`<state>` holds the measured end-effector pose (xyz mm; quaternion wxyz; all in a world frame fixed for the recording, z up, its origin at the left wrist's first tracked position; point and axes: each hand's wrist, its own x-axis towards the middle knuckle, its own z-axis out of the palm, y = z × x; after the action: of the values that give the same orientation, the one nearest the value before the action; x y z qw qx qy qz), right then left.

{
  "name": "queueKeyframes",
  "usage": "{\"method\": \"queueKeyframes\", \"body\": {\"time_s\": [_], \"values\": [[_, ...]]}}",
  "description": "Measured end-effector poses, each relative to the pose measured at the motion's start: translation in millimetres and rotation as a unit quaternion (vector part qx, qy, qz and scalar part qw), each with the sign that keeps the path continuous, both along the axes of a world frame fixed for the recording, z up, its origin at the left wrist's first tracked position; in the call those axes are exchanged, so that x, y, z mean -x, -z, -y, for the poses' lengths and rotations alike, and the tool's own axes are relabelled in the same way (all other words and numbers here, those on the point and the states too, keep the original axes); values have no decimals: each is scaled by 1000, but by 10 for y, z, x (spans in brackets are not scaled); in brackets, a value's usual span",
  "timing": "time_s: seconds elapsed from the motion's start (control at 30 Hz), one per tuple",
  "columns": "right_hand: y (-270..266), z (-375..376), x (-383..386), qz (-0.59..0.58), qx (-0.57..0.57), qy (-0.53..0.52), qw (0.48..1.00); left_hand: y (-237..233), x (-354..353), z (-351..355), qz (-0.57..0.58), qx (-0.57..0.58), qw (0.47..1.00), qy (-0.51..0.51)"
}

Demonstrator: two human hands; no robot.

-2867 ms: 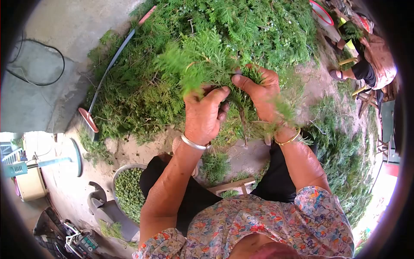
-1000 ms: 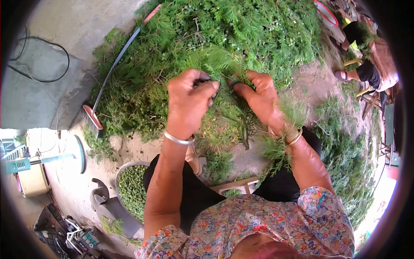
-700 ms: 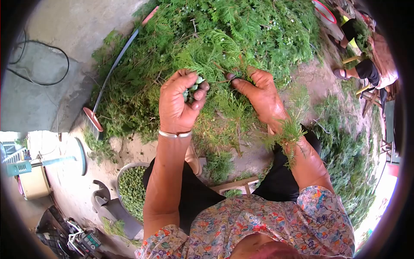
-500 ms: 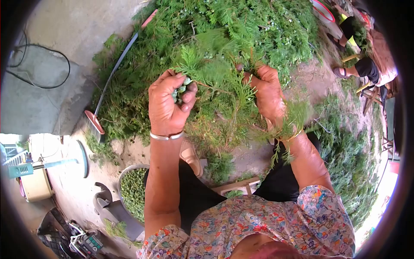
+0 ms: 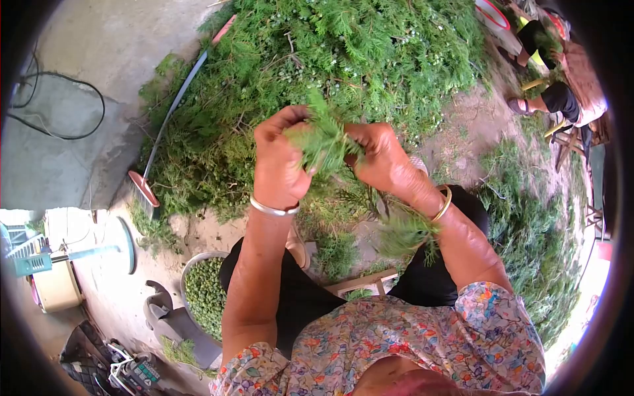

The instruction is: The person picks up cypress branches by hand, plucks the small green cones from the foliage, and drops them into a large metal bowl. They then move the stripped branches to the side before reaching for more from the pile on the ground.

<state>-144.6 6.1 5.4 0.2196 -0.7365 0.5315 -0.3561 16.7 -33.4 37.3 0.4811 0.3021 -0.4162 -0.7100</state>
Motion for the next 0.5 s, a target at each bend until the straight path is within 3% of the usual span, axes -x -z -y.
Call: {"method": "queueKeyframes", "body": {"time_s": [0.07,0.13,0.17,0.2,0.27,0.33,0.37,0.5], "values": [[19,10,-31,134,-66,82,985,-87,-139,141,-131,-151,980,3],[-150,-45,31,78,-132,74,985,-159,-471,354,-277,-104,955,33],[-174,-39,17,269,-164,66,947,-183,-613,424,-305,-111,946,18],[-205,-35,23,448,-186,54,873,-187,-691,458,-333,-117,936,2],[-313,-15,118,484,-214,65,846,-111,-670,426,-348,-124,929,-10],[-397,-16,189,534,-249,47,806,44,-619,395,-277,-119,953,-34],[-367,-25,201,599,-257,39,758,68,-638,372,-329,-160,930,39],[-424,-100,366,624,-310,29,716,9,-633,257,-298,-157,937,96]]}}
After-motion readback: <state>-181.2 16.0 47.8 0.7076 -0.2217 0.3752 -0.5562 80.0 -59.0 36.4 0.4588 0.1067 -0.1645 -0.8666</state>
